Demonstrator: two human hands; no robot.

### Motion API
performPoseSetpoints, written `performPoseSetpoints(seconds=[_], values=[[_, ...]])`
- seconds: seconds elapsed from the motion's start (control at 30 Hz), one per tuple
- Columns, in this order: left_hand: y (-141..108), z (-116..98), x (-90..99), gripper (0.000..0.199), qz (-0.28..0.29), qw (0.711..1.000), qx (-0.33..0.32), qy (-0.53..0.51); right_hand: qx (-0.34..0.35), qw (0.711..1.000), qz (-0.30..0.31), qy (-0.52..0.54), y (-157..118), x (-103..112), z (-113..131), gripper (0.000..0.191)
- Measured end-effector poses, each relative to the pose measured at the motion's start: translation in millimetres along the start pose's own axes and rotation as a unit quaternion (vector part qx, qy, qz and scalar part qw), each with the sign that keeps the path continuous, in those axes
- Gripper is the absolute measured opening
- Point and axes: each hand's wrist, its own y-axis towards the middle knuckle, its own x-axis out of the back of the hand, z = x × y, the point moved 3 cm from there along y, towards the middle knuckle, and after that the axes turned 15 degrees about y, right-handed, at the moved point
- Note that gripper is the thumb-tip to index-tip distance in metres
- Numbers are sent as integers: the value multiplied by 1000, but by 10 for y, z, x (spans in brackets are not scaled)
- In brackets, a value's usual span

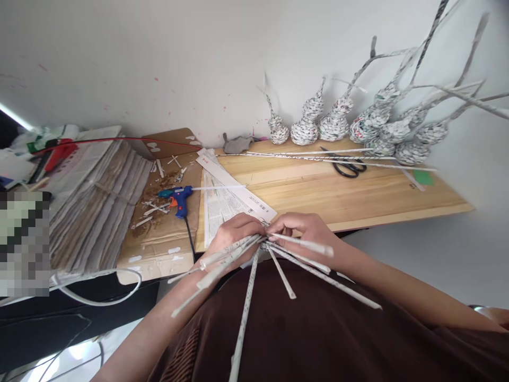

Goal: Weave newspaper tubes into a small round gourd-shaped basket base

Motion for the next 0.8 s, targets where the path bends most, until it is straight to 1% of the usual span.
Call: performPoseSetpoints(seconds=[0.13,0.2,0.3,0.5,0.6,0.7,0.8], values=[[-8,-11,9,9,-4,1000,19,-7,91,991,70,-75,-16,-13,94,14],[-8,-24,4,8,-10,1000,17,7,111,985,100,-89,-22,-13,120,17],[-11,-38,-14,8,-7,1000,9,28,116,981,114,-105,-27,2,138,18],[-26,-30,-22,17,9,1000,7,24,87,985,107,-101,-38,26,125,18],[-44,-24,-34,16,5,1000,19,17,69,989,94,-88,-67,35,114,18],[-71,-25,-43,13,-14,999,30,11,54,993,64,-77,-108,42,92,17],[-82,-49,-39,11,0,999,27,20,30,998,21,-52,-126,39,46,16]])
